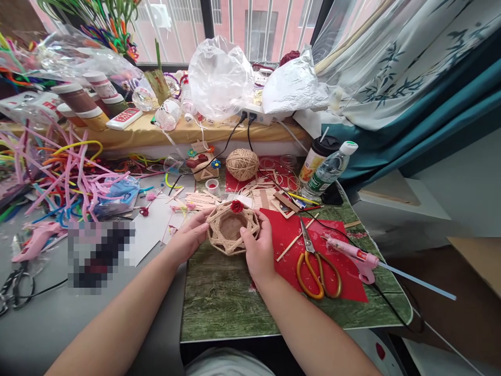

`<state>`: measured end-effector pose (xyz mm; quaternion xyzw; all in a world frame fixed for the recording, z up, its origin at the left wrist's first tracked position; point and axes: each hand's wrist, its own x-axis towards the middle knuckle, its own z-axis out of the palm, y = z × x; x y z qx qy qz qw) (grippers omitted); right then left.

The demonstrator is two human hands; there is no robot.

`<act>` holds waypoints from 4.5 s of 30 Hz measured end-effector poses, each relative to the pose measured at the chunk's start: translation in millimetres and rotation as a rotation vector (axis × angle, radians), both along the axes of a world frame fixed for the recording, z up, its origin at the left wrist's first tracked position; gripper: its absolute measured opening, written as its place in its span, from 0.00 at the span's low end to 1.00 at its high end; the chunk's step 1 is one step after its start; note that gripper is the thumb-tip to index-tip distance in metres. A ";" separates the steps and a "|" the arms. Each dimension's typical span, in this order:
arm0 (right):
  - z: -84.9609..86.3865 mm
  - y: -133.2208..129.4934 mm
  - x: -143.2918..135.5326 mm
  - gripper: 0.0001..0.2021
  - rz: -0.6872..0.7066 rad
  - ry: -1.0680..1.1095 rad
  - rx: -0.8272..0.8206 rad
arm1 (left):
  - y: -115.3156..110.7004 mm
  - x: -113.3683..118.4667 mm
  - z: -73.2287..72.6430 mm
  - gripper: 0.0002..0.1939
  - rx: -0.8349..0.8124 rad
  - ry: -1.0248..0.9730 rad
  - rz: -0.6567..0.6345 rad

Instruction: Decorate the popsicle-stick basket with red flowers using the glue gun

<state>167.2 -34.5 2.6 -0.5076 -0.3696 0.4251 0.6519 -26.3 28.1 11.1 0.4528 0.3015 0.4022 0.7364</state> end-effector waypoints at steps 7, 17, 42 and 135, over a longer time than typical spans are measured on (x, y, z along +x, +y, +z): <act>3.7 -2.8 -4.9 0.22 0.138 0.009 0.056 | 5.8 1.4 0.5 0.27 -0.065 -0.063 0.133; 5.1 -0.5 -2.5 0.21 0.117 -0.041 0.111 | 4.8 -0.8 -9.9 0.26 0.025 0.001 0.172; 2.0 -5.8 -2.9 0.39 0.050 -0.069 0.035 | -2.6 8.7 -0.4 0.33 0.187 0.015 0.105; 8.9 3.7 0.6 0.31 0.150 0.140 -0.121 | 7.6 -7.4 -3.5 0.17 0.145 0.108 0.308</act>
